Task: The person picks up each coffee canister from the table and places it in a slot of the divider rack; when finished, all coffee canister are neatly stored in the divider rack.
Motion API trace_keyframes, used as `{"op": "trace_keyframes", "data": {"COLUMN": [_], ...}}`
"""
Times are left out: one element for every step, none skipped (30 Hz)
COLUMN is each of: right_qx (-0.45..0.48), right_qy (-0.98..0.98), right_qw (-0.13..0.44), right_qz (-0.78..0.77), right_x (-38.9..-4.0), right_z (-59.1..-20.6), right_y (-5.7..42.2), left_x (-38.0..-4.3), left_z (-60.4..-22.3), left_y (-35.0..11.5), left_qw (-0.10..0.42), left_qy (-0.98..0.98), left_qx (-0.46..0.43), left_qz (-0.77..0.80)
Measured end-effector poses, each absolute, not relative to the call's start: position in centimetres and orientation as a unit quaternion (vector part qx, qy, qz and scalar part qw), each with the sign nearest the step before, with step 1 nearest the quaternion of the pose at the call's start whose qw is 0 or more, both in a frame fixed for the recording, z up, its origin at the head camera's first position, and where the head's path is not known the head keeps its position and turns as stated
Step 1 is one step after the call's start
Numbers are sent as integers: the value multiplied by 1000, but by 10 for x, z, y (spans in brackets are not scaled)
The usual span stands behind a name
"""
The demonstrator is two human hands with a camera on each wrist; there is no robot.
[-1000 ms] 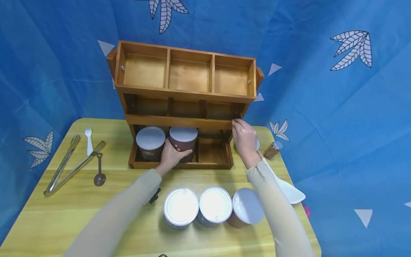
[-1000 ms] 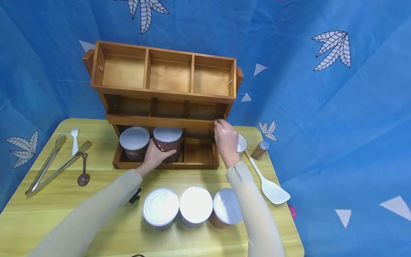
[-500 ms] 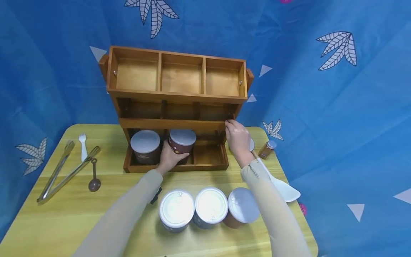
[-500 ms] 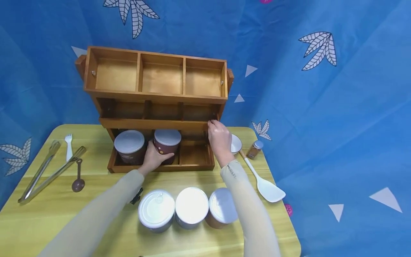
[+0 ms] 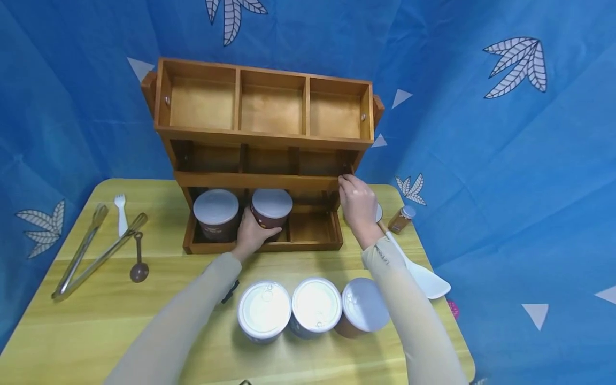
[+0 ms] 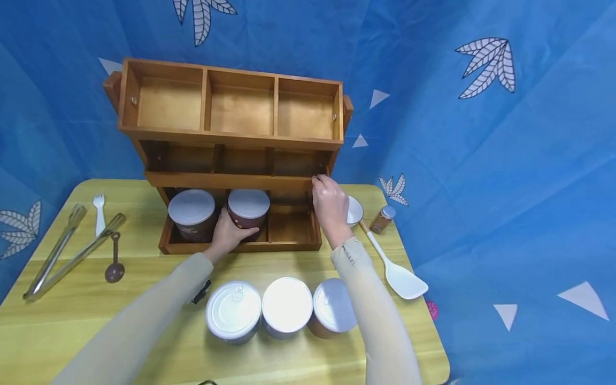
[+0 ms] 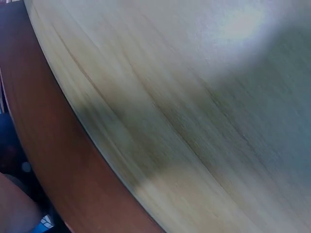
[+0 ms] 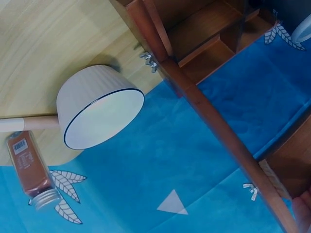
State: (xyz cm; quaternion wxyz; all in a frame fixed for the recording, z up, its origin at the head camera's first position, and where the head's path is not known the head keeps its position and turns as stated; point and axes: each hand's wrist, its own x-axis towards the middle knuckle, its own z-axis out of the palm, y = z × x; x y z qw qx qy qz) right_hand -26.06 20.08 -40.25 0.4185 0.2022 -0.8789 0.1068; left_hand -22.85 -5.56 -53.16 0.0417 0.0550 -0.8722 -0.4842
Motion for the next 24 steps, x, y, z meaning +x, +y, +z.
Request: {"op": "trace_keyframes", "data": {"right_qx": [203,203,203,202,203,203,203,205,207,209,210,210,210,208,206,205,203,203,202,202,202,203,203,204], "right_qy": [-879,-879,-879,-880,-880,-880,-881,-882,-883,-884,-885,-887,-888,-889,-889,-889,-889,-889,-888,-888,-887,-887,-888,-887], "right_qw": [417,416,416,415,414,413,412,409,405,402,399,395,393,391,391,391,390,390,390,390,389,388,386,384], "right_qz": [109,110,112,113,114,115,115,115,116,116,117,117,118,119,121,123,126,130,134,138,142,145,149,153], "right_x": [-260,-260,-260,-260,-260,-260,-260,-260,-261,-261,-262,-262,-263,-264,-265,-265,-266,-266,-266,-266,-265,-265,-265,-264], "right_z": [-402,-402,-402,-402,-402,-402,-402,-402,-401,-401,-401,-400,-400,-400,-399,-399,-399,-400,-400,-400,-400,-401,-401,-402], "right_y": [201,201,201,201,201,201,201,201,200,198,197,196,195,195,195,196,196,197,197,197,197,197,198,197], "left_x": [-227,-225,-223,-220,-218,-214,-210,-203,-195,-186,-175,-163,-150,-138,-125,-113,-100,-88,-76,-64,-53,-43,-34,-26], "left_z": [-530,-529,-528,-527,-525,-523,-521,-518,-514,-510,-506,-503,-500,-498,-498,-500,-502,-504,-507,-511,-516,-520,-524,-528], "left_y": [-57,-58,-60,-62,-65,-68,-72,-76,-81,-87,-93,-100,-106,-112,-118,-123,-128,-131,-133,-135,-135,-134,-132,-128], "left_qw": [39,35,33,31,28,22,14,2,-15,-33,-49,-62,-74,-84,-90,-91,-93,-98,-105,-111,-117,-126,-136,-144], "left_qy": [-873,-873,-873,-874,-874,-874,-876,-880,-885,-889,-893,-895,-896,-894,-891,-886,-882,-876,-872,-870,-868,-864,-860,-855], "left_qx": [54,52,46,36,22,8,-5,-17,-24,-30,-34,-38,-44,-53,-62,-74,-85,-95,-99,-102,-102,-99,-93,-86], "left_qz": [-483,-483,-484,-483,-485,-485,-482,-474,-465,-456,-446,-439,-436,-437,-441,-448,-454,-463,-467,-470,-471,-477,-484,-491]}}
